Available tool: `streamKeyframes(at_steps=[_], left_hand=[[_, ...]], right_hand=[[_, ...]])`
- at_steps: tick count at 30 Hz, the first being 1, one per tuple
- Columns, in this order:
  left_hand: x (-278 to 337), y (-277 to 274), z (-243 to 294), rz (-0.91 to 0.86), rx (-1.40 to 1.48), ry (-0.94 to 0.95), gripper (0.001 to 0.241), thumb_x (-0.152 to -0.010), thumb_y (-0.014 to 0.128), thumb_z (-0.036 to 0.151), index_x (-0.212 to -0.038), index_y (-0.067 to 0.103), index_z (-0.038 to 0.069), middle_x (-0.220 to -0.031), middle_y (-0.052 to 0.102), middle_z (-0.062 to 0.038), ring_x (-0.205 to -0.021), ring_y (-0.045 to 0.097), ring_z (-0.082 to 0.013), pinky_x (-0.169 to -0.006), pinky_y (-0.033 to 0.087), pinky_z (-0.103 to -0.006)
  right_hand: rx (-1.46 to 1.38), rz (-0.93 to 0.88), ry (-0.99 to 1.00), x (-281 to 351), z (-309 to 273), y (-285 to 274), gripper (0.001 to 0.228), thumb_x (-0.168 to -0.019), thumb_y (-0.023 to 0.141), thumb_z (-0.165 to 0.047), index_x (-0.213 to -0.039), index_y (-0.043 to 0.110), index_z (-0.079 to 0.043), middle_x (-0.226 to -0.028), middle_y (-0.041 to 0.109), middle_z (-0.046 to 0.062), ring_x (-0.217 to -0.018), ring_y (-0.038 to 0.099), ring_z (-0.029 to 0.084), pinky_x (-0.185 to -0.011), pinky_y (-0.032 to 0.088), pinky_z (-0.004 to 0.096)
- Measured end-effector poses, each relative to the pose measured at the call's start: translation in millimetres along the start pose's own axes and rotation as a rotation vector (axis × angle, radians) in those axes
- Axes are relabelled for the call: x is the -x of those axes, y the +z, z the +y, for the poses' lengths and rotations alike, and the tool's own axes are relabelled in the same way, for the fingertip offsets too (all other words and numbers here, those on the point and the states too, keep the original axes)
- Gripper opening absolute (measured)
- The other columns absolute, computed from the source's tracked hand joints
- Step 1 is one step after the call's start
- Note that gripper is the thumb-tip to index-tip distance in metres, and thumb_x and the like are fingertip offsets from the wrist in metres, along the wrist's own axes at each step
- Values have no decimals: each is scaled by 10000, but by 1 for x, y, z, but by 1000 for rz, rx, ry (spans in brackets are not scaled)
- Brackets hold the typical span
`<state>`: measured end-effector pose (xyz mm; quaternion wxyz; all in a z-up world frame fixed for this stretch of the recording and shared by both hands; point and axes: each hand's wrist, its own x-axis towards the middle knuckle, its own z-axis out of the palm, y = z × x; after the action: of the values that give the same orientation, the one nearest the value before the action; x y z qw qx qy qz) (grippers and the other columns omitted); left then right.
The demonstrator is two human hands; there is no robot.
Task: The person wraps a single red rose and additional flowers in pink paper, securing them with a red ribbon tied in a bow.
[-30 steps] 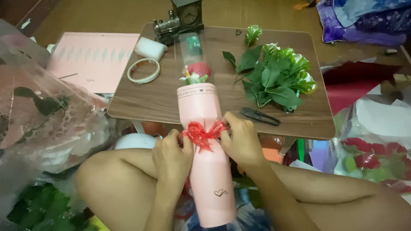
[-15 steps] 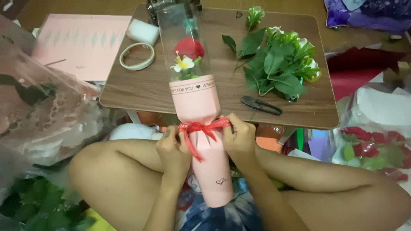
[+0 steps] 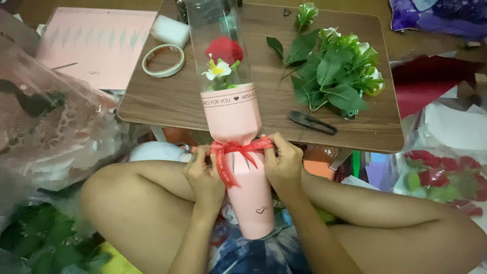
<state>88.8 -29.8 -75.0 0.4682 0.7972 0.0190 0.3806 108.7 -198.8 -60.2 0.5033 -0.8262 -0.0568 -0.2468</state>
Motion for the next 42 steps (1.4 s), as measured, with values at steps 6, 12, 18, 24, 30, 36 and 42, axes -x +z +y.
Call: streamKeyframes(at_steps=[6, 12, 18, 24, 30, 36, 42], left_hand=[[-4, -1, 13, 36, 35, -9, 179, -878, 693, -47, -769, 653, 90, -725, 699, -119, -691, 705, -340, -661, 542, -359], [-7, -1, 34, 35, 95, -125, 151, -833, 786, 23, -831, 645, 78, -816, 716, -109, -733, 712, -280, -618, 578, -323], [-2, 1, 34, 50, 223, -270, 280, -845, 849, 84, -984, 616, 10, -981, 660, -131, -842, 671, -239, -685, 603, -292], [-3, 3, 19, -14, 169, -253, 131, -866, 761, -10, -812, 648, 30, -842, 684, -110, -795, 690, -225, -662, 580, -276], [5, 3, 8, -19, 314, -350, 145, -917, 685, -20, -788, 663, 45, -815, 682, -131, -858, 608, -180, -764, 521, -346], [13, 4, 11, 4, 338, -350, 113, -862, 663, -64, -852, 645, 47, -910, 688, -120, -938, 599, -189, -808, 522, -352], [21, 9, 11, -31, 479, -407, 125, -916, 704, 24, -964, 618, 102, -1063, 605, -32, -921, 585, -85, -792, 494, -218]], right_hand=[[-44, -4, -2, -7, -14, -3, 159, -945, 713, -68, -792, 713, -108, -644, 688, 149, -547, 660, 339, -527, 528, 383], [-37, -19, 88, -3, -1, -2, 131, -788, 712, 16, -797, 742, -111, -597, 683, 84, -532, 662, 202, -524, 542, 287], [-55, -69, 123, -2, 11, -3, 102, -800, 758, -22, -760, 763, -116, -588, 692, 74, -515, 643, 181, -491, 527, 278], [-87, -87, 180, -4, 0, -8, 90, -847, 763, -58, -777, 770, -114, -596, 689, 66, -520, 605, 124, -493, 526, 256], [-26, -100, 76, 0, 1, -12, 120, -865, 723, -34, -803, 769, -126, -616, 688, 114, -540, 645, 244, -520, 533, 332], [-64, -132, -159, -4, -65, -36, 549, -757, 655, 16, -1302, 661, -50, -1216, 676, 156, -1123, 650, 390, -993, 509, 478], [326, -67, -286, 8, -100, -16, 392, -798, 780, -478, -971, 700, -136, -1199, 615, 82, -1146, 557, 323, -930, 351, 480]])
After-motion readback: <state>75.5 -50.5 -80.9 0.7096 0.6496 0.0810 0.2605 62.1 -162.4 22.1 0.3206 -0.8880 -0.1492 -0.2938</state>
